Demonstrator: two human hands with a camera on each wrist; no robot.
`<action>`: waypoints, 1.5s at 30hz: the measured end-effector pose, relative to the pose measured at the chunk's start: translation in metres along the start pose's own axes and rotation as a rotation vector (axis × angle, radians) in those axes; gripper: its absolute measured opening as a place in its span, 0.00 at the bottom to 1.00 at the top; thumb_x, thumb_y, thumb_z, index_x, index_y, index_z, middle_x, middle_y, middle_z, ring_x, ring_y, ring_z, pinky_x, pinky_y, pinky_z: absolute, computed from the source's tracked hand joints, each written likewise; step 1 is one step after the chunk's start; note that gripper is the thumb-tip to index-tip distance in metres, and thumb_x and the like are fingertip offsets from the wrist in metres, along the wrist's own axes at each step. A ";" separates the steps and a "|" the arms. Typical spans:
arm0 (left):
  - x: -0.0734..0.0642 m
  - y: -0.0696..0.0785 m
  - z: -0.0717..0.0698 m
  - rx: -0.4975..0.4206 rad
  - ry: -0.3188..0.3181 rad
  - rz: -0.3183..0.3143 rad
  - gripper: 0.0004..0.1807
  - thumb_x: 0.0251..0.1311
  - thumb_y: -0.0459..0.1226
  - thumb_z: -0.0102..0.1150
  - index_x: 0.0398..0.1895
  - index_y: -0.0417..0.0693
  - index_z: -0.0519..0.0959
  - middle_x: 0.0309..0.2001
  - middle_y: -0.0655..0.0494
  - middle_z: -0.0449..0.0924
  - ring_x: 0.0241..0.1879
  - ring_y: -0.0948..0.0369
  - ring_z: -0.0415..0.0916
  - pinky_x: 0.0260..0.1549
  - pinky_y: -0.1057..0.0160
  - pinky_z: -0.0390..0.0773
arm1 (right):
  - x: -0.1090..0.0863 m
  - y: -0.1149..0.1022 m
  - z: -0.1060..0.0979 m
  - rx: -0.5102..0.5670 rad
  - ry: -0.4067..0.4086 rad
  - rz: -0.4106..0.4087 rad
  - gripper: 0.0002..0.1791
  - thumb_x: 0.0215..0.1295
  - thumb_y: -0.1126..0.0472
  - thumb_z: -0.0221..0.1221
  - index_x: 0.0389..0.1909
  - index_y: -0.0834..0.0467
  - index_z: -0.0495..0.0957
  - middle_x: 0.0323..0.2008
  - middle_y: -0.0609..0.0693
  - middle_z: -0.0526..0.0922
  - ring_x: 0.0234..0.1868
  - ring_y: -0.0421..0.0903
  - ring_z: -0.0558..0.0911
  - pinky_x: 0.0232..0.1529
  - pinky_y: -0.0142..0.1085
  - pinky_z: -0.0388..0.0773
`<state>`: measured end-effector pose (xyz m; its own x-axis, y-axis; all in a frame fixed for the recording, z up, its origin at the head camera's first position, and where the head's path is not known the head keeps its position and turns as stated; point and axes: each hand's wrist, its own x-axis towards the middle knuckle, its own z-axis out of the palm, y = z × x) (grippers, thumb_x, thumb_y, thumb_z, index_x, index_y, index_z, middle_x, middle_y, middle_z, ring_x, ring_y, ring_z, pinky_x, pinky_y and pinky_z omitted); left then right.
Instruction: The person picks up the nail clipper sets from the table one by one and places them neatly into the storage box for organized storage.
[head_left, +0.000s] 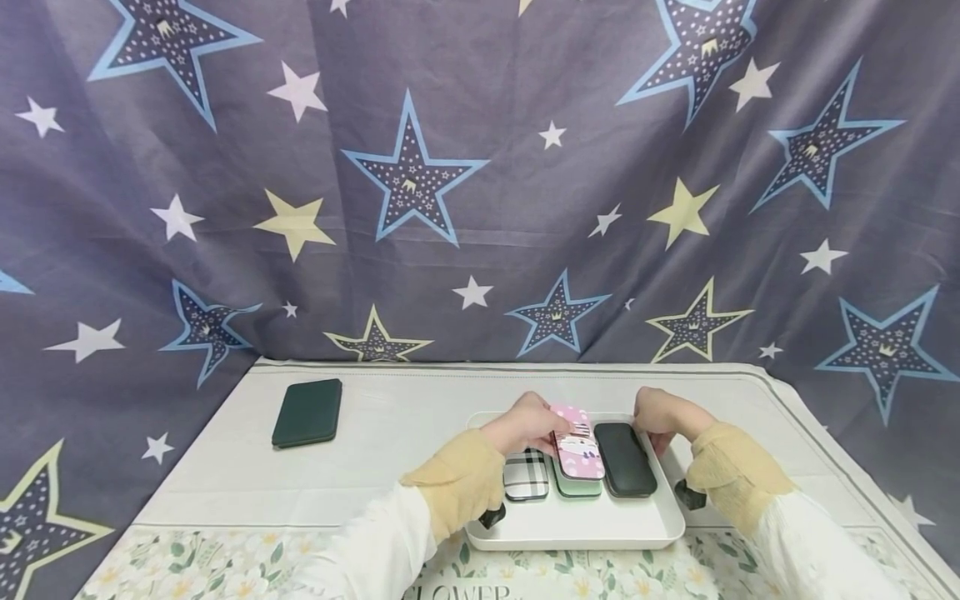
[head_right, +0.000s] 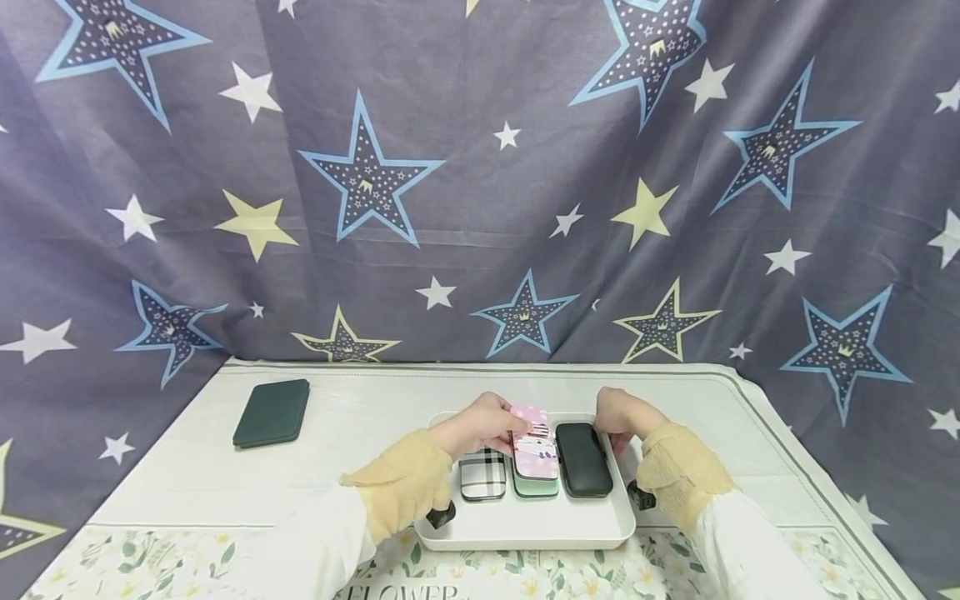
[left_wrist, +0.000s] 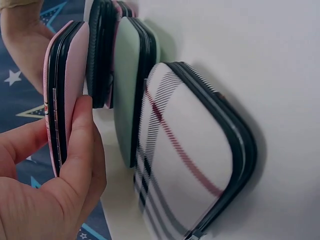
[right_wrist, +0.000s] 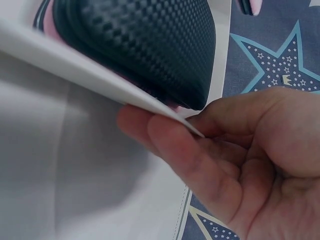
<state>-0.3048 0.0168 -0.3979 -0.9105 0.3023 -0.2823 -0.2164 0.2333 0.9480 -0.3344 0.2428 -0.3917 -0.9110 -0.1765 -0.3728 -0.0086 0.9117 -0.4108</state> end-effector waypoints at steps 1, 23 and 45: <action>0.000 0.000 0.001 0.004 -0.001 -0.003 0.07 0.52 0.25 0.61 0.30 0.30 0.72 0.26 0.40 0.80 0.22 0.55 0.80 0.25 0.60 0.84 | 0.000 0.000 0.000 -0.003 -0.001 0.001 0.07 0.58 0.72 0.52 0.24 0.68 0.78 0.15 0.56 0.78 0.14 0.46 0.82 0.20 0.35 0.82; 0.001 -0.009 0.011 0.043 0.024 -0.022 0.08 0.52 0.25 0.61 0.29 0.33 0.71 0.23 0.47 0.76 0.18 0.60 0.77 0.25 0.61 0.83 | 0.001 0.002 -0.001 -0.022 0.000 -0.009 0.09 0.56 0.72 0.52 0.19 0.65 0.76 0.12 0.53 0.75 0.12 0.44 0.80 0.21 0.36 0.82; 0.005 -0.008 0.012 0.473 0.176 0.088 0.15 0.45 0.33 0.72 0.17 0.39 0.73 0.13 0.46 0.77 0.15 0.53 0.80 0.13 0.65 0.79 | -0.002 0.000 -0.001 0.008 -0.007 0.000 0.07 0.58 0.72 0.53 0.25 0.69 0.78 0.15 0.57 0.79 0.14 0.46 0.81 0.21 0.36 0.82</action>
<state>-0.3030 0.0278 -0.4089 -0.9725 0.1888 -0.1365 0.0098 0.6187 0.7855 -0.3333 0.2431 -0.3904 -0.9080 -0.1794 -0.3786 -0.0056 0.9088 -0.4172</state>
